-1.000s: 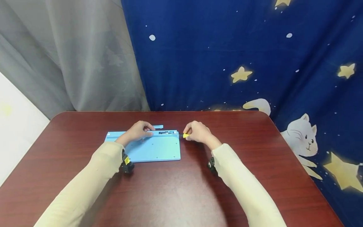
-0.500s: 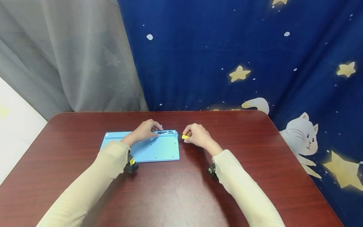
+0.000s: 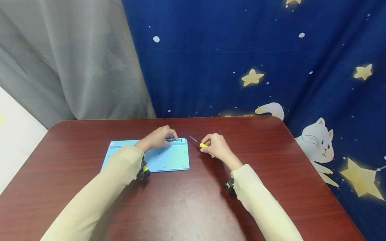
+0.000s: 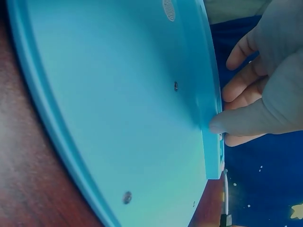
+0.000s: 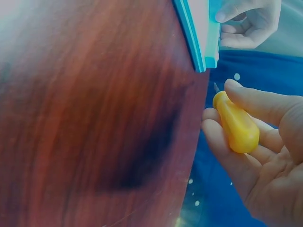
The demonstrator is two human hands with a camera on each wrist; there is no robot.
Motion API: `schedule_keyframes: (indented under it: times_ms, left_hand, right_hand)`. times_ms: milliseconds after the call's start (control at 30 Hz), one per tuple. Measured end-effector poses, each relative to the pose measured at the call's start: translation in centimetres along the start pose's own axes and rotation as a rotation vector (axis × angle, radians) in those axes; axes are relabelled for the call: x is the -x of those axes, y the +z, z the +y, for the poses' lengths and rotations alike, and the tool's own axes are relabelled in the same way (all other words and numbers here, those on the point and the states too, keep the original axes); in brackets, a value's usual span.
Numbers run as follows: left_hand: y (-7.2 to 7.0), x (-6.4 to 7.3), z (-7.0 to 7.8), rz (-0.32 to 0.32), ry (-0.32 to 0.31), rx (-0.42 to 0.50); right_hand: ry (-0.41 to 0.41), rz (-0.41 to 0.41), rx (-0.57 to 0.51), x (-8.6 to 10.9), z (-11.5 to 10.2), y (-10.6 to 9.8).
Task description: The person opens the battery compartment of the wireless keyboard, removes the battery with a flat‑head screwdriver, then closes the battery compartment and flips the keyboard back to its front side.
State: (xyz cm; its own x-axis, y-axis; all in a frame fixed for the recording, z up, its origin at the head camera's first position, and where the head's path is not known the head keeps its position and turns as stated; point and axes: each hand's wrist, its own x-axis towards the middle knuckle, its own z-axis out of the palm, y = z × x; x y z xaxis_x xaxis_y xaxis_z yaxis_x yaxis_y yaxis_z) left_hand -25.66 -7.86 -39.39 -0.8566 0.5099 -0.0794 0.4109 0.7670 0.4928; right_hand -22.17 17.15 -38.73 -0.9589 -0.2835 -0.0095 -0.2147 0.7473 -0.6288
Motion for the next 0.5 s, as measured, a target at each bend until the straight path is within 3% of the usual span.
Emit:
schedule_keyframes:
  times_ms: [300, 500]
  left_hand:
    - [-0.6, -0.6, 0.2, -0.068, 0.026, -0.052]
    - [-0.5, -1.0, 0.5, -0.101, 0.063, -0.153]
  right_hand:
    - [0.057, 0.037, -0.006, 0.7, 1.2, 0.0]
    - [0.103, 0.052, -0.030, 1.2, 1.6, -0.1]
